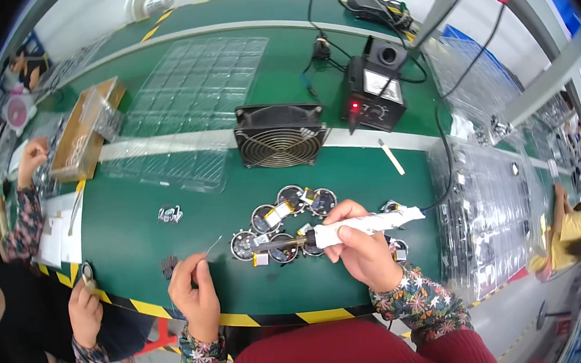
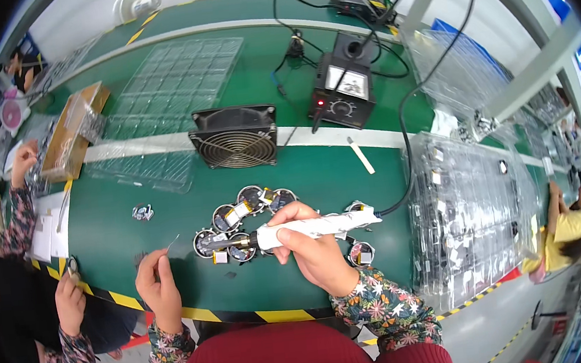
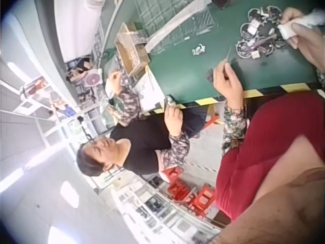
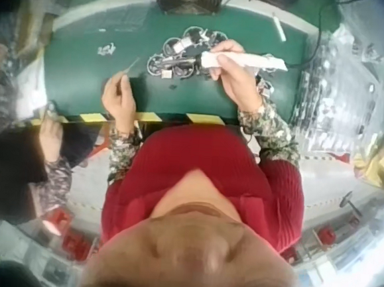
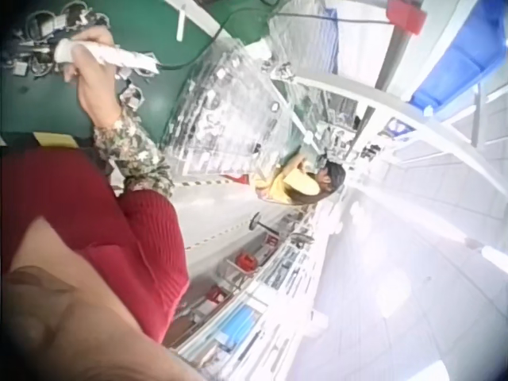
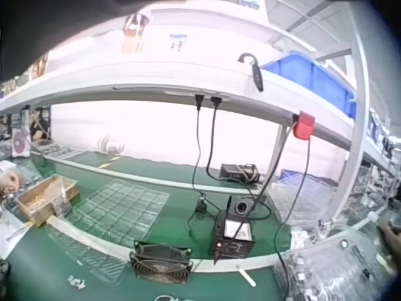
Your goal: The person solders electrical connections onto circular electronic watch assemblies using a soldering iron and solder wire at a workbench.
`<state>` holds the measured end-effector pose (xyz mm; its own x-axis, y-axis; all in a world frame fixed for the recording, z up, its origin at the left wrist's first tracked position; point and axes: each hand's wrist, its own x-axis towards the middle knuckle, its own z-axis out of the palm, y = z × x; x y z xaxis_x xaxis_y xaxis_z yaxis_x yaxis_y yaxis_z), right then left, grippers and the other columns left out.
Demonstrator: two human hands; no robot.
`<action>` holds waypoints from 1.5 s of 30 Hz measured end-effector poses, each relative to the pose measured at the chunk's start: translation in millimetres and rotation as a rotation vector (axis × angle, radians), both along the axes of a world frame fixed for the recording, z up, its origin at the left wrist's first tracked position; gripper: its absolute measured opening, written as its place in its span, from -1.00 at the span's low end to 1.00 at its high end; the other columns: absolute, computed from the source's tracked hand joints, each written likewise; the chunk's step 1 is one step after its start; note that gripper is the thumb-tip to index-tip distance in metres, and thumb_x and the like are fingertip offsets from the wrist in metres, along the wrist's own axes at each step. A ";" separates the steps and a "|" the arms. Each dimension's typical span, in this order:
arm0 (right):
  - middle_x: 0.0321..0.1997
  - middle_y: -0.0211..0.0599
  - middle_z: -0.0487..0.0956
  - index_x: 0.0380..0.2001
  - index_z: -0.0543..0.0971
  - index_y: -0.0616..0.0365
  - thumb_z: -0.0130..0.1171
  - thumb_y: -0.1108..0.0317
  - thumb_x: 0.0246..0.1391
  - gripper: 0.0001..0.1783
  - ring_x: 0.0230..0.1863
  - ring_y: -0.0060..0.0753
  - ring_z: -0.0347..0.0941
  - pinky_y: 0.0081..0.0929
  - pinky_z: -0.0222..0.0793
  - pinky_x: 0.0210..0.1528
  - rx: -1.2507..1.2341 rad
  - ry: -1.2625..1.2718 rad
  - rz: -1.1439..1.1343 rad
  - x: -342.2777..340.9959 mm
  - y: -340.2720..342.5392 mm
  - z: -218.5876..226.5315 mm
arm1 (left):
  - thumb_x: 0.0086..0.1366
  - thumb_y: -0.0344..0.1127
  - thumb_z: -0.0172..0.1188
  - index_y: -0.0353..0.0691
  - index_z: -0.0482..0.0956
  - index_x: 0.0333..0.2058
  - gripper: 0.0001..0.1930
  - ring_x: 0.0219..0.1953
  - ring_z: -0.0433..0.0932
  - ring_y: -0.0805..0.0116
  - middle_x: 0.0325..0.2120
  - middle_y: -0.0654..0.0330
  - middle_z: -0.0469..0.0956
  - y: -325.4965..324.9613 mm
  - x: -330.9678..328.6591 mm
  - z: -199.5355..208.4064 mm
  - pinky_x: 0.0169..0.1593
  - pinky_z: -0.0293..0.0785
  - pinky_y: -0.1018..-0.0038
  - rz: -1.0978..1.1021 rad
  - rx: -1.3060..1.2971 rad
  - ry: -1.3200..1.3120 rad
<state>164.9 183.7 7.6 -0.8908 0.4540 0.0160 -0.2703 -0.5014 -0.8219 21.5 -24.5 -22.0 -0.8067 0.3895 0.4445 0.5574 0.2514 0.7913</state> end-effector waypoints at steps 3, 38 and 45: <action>-0.52 -0.33 0.42 -0.27 0.35 0.23 0.10 0.27 0.05 -0.72 -0.54 -0.60 0.28 -0.59 0.25 -0.51 -0.010 0.043 -0.036 4.6 3.8 4.7 | 0.26 -0.46 0.01 -0.39 0.49 -0.29 -0.87 -0.56 0.23 0.66 -0.55 0.33 0.38 -3.9 -1.9 -11.9 -0.49 0.15 0.67 0.006 0.037 0.050; -0.61 -0.37 0.32 -0.28 0.33 0.29 0.01 0.24 0.09 -0.70 -0.63 -0.63 0.17 -0.67 0.09 -0.58 0.413 0.305 -1.097 93.4 77.6 54.1 | 0.32 -0.19 -0.04 -0.27 0.34 -0.29 -0.77 -0.30 0.44 0.28 -0.38 0.20 0.35 313.0 54.1 20.1 -0.23 0.43 0.39 -0.505 0.261 -1.309; -0.62 -0.40 0.29 -0.28 0.32 0.27 -0.04 0.20 0.14 -0.70 -0.62 -0.65 0.13 -0.69 0.02 -0.59 0.426 0.265 -1.097 90.2 77.3 53.6 | 0.34 -0.11 -0.08 -0.28 0.35 -0.29 -0.71 -0.37 0.44 0.26 -0.43 0.20 0.35 343.8 43.3 10.5 -0.24 0.44 0.33 -0.412 0.318 -1.385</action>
